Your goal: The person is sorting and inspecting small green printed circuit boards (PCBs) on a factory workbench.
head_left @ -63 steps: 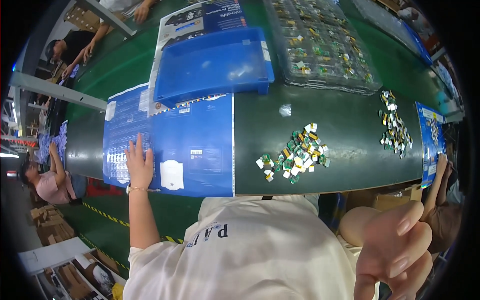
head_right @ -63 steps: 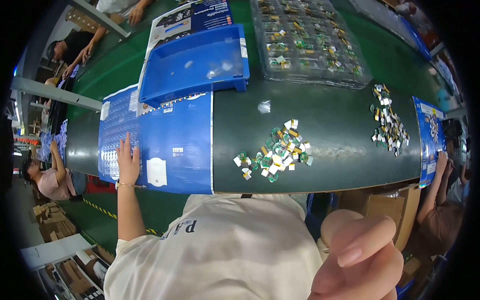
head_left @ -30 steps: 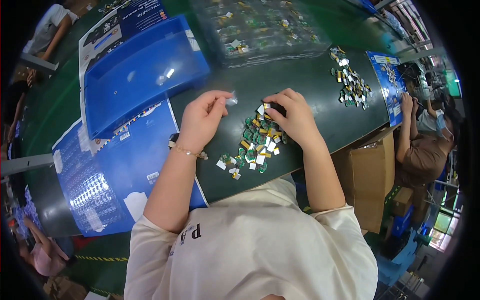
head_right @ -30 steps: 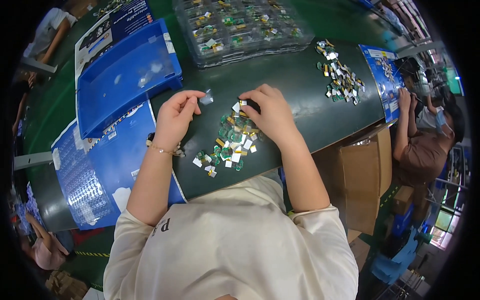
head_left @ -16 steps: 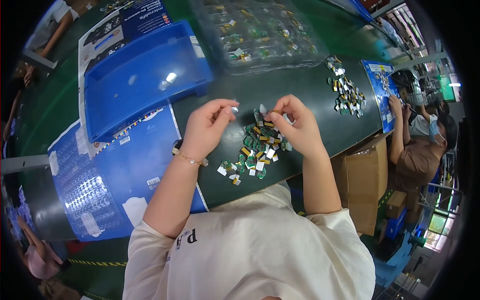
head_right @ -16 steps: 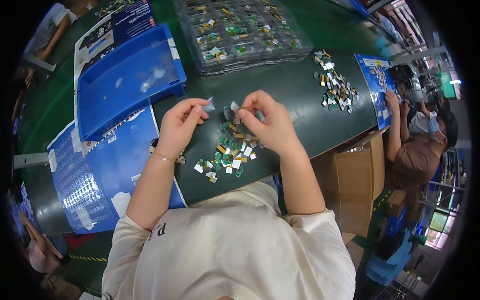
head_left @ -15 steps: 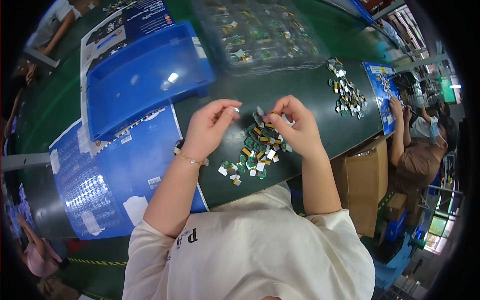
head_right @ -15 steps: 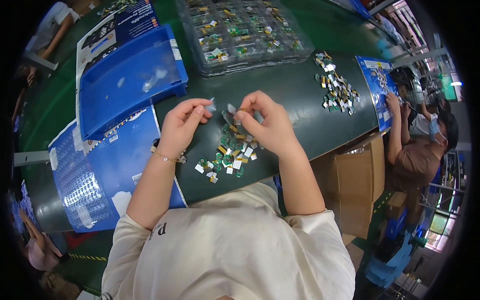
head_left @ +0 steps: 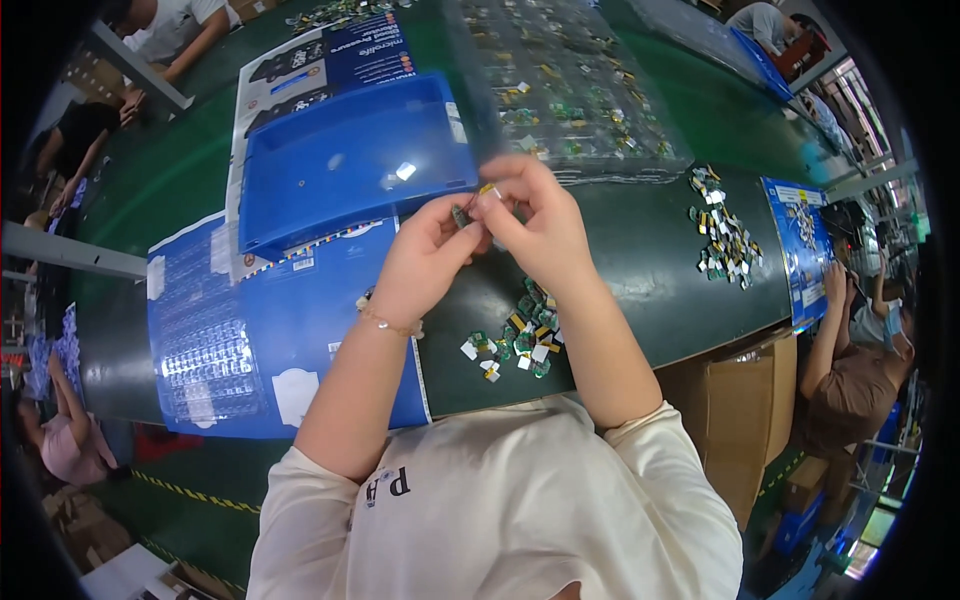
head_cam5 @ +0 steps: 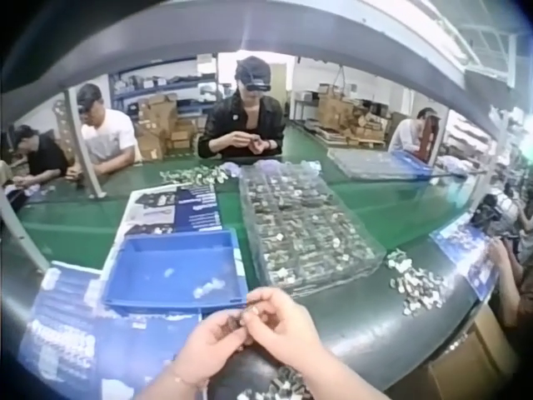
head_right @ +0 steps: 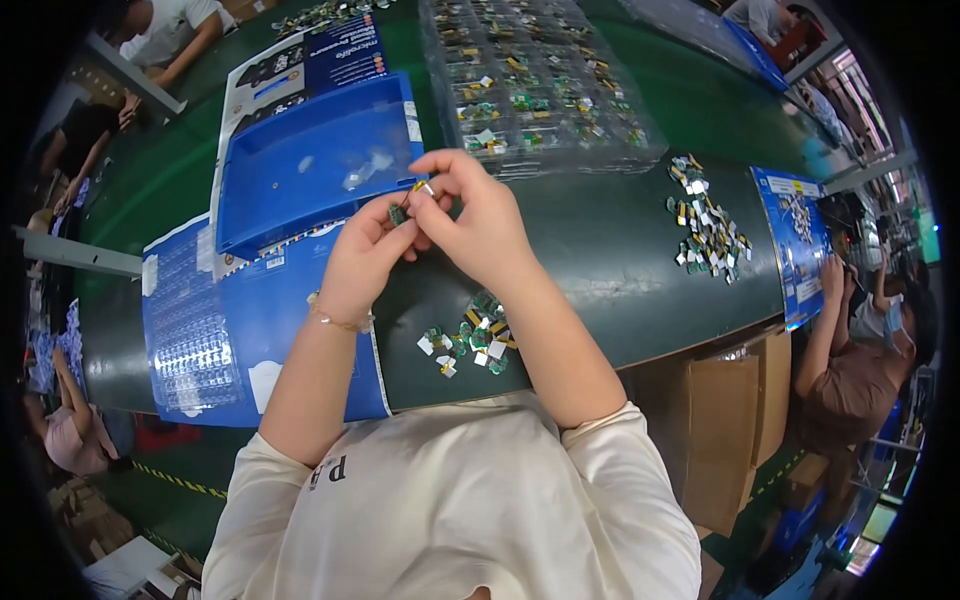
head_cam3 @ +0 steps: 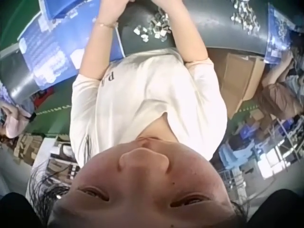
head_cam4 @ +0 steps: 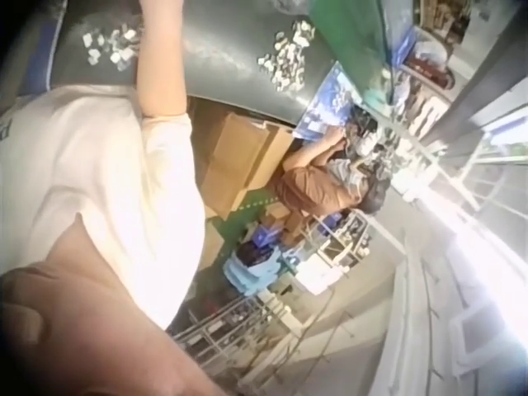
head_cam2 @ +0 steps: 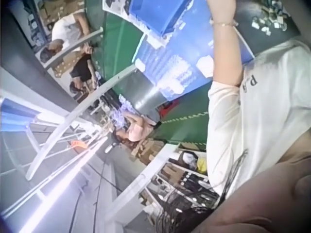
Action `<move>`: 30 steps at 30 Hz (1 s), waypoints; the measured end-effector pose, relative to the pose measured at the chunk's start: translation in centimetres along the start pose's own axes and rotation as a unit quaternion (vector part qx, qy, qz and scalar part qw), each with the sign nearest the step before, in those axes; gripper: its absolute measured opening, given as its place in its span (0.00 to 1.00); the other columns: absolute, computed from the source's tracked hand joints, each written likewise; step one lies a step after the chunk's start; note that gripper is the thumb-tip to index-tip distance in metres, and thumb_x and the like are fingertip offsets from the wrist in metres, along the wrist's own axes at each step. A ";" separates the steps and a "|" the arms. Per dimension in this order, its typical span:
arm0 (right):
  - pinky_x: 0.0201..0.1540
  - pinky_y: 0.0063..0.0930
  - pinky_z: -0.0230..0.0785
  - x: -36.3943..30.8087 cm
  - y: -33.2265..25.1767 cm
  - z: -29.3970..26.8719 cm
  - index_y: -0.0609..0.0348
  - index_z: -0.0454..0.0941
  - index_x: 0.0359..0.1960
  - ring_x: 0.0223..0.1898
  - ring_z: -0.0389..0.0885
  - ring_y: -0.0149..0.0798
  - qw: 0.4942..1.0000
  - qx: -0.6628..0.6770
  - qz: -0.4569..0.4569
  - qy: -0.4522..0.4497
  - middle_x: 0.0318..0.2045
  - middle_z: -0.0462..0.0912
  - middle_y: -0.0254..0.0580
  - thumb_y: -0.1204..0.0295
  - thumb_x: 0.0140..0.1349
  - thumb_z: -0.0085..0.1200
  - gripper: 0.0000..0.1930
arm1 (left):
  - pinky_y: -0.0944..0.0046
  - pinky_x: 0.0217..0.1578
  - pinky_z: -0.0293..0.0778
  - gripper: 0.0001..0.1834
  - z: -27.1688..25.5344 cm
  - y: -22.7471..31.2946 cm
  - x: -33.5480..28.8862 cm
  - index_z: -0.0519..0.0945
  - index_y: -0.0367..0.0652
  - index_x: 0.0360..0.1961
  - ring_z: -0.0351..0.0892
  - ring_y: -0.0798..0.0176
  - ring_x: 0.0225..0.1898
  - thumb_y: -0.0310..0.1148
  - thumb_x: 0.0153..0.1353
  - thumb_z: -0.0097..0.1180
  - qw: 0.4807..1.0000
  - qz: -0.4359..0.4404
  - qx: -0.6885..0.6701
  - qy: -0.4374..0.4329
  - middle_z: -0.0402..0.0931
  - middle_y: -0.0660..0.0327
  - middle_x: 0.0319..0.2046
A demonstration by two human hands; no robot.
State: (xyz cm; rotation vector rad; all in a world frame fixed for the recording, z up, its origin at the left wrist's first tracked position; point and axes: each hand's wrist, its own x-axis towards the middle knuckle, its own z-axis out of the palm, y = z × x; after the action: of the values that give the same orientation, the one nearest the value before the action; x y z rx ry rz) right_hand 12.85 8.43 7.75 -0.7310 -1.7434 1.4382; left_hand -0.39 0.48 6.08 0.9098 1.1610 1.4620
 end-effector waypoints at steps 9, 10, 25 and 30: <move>0.39 0.32 0.64 -1.1 0.0 -0.5 0.48 0.82 0.36 0.31 0.76 0.36 0.874 -0.244 -0.405 -0.113 0.28 0.80 0.28 0.73 0.40 0.63 0.16 | 0.72 0.39 0.71 0.24 -2.8 -1.3 -0.9 0.65 0.40 0.62 0.75 0.73 0.35 0.24 0.64 0.49 0.993 0.003 -0.109 -0.036 0.76 0.65 0.38; 0.39 0.32 0.64 -1.1 0.4 -0.8 0.48 0.82 0.36 0.31 0.76 0.36 0.873 -0.245 -0.406 -0.112 0.28 0.80 0.28 0.73 0.40 0.63 0.16 | 0.73 0.38 0.71 0.27 -2.8 -1.5 -0.6 0.63 0.40 0.64 0.75 0.73 0.35 0.23 0.64 0.49 0.991 0.007 -0.126 -0.042 0.76 0.65 0.37; 0.37 0.33 0.68 0.2 3.5 0.2 0.52 0.82 0.36 0.32 0.77 0.40 0.916 -0.301 -0.259 -0.052 0.30 0.80 0.34 0.76 0.44 0.64 0.14 | 0.75 0.38 0.70 0.27 -4.0 -3.4 0.1 0.63 0.41 0.64 0.72 0.77 0.38 0.18 0.63 0.45 0.997 0.010 0.006 -0.076 0.74 0.64 0.41; 0.32 0.26 0.68 -0.1 3.2 0.2 0.56 0.80 0.35 0.29 0.76 0.35 0.945 -0.284 -0.150 -0.063 0.29 0.79 0.35 0.78 0.48 0.63 0.11 | 0.75 0.40 0.69 0.27 -4.6 -3.7 0.2 0.62 0.42 0.64 0.71 0.77 0.37 0.19 0.62 0.47 0.991 -0.004 -0.057 -0.117 0.73 0.66 0.37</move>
State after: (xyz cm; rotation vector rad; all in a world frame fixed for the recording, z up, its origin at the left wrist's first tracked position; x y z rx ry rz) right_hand 12.63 8.92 4.60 -0.6282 -2.2920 0.7898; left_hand -3.91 -0.16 1.36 0.9676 0.8978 1.3596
